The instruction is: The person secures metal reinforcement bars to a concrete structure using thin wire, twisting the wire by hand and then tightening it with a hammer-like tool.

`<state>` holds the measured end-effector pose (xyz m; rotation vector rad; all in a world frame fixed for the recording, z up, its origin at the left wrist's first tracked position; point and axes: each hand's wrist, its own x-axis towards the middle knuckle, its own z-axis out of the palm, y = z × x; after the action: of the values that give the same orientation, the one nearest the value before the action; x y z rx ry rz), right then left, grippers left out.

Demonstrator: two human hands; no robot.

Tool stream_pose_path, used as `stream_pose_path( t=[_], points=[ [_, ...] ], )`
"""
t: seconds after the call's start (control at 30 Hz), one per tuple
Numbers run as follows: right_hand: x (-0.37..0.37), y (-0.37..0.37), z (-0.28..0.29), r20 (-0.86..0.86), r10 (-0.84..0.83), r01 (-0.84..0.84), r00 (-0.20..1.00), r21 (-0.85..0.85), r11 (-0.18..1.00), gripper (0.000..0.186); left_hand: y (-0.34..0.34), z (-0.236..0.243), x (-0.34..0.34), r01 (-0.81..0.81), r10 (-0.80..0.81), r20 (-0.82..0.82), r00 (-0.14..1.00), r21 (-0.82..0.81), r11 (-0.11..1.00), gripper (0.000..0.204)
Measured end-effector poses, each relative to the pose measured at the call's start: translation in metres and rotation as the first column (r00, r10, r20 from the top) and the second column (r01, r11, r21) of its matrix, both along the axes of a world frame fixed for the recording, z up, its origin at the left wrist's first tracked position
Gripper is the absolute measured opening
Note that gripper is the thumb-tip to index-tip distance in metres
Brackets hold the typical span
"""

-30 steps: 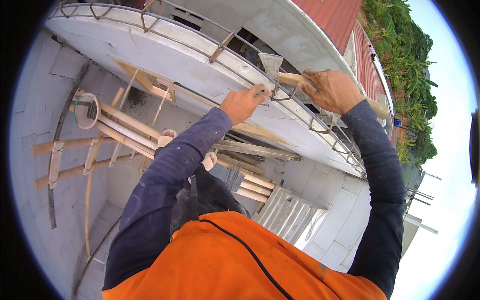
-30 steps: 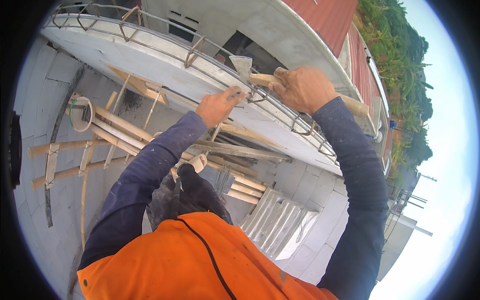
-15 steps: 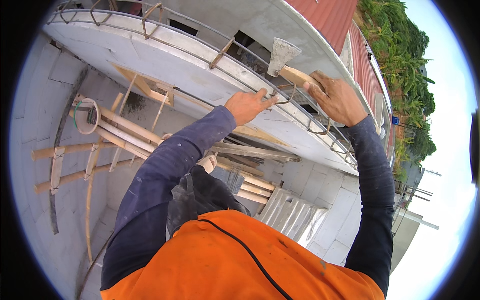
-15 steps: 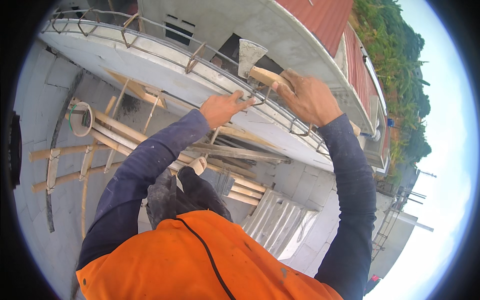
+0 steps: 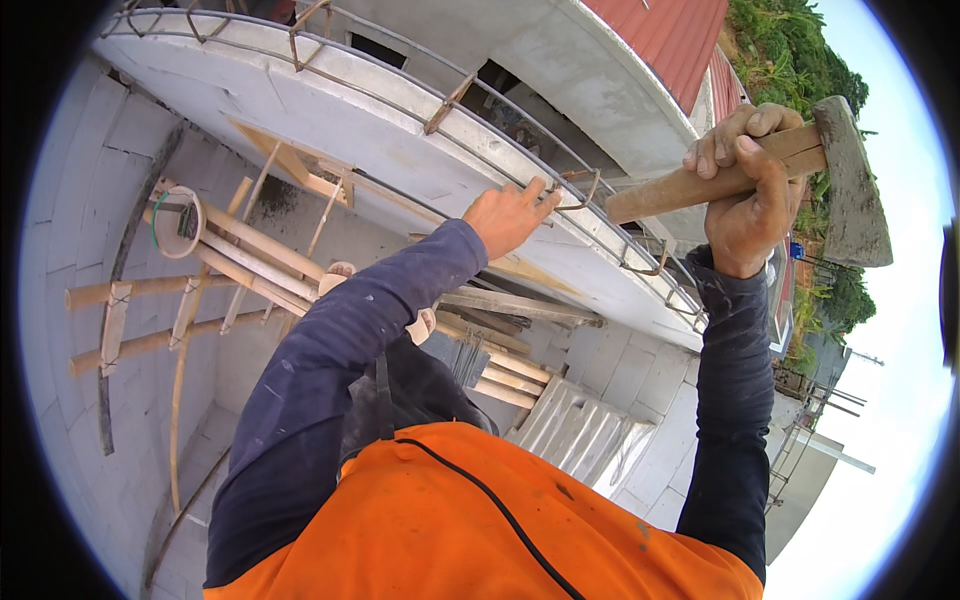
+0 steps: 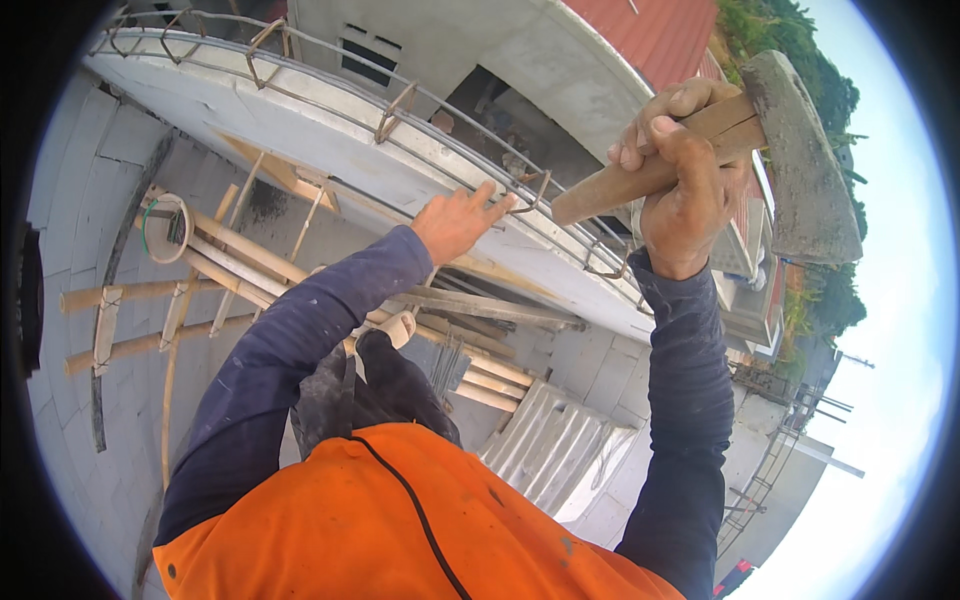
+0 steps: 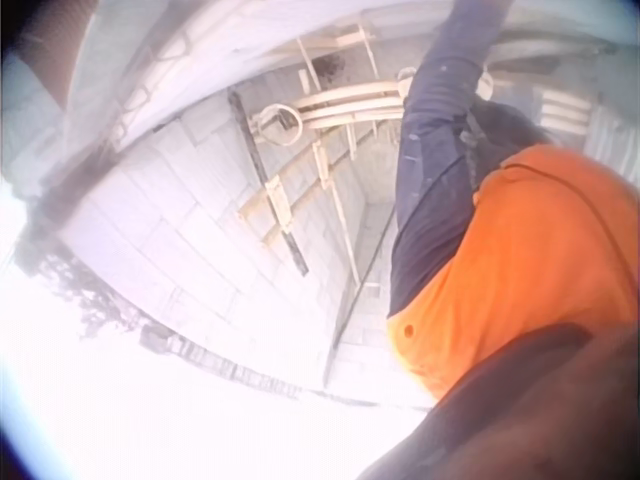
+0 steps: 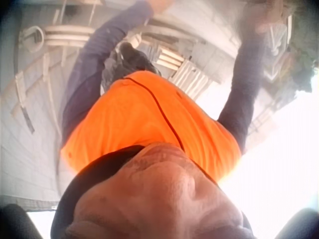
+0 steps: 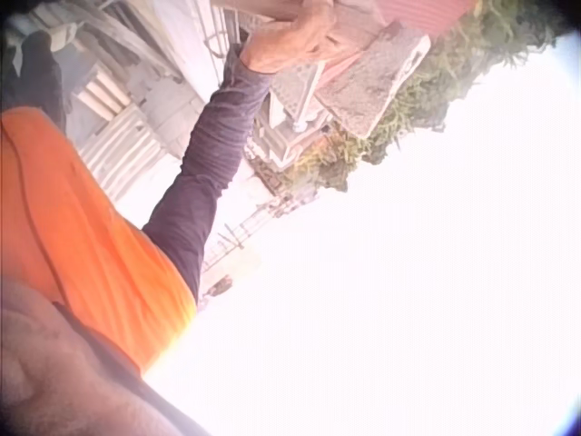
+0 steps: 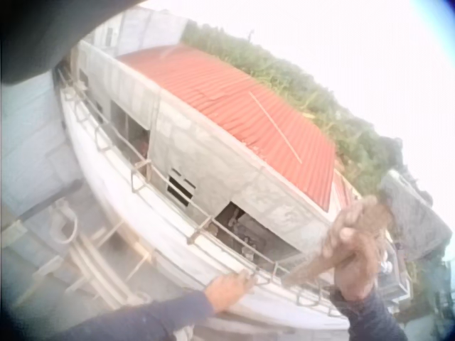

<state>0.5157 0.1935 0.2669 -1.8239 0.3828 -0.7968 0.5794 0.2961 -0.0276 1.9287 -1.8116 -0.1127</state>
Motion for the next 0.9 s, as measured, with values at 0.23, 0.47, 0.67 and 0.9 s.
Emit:
stream_pose_path(
  t=[0.23,0.47,0.67,0.9],
  points=[
    [0.051,-0.016,0.001,0.062,0.171,-0.178,0.983,0.132,0.975,0.039,-0.003,0.002,0.001,0.035,-0.035,0.021,0.999,-0.009,0.999,0.067],
    [0.071,-0.029,-0.033,-0.061,0.266,-0.251,0.962,0.181,0.951,0.042,-0.002,0.002,0.001,0.038,-0.038,0.011,0.999,0.001,0.999,0.067],
    [0.077,-0.024,-0.052,-0.267,0.240,-0.224,0.933,0.090,0.970,0.042,-0.005,0.001,0.000,0.038,-0.038,0.031,0.999,0.007,0.999,0.065],
    [0.074,-0.029,-0.077,-0.295,0.232,-0.196,0.927,0.145,0.970,0.043,-0.002,-0.001,0.001,0.030,-0.030,0.058,0.998,-0.006,1.000,0.069]
  ],
)
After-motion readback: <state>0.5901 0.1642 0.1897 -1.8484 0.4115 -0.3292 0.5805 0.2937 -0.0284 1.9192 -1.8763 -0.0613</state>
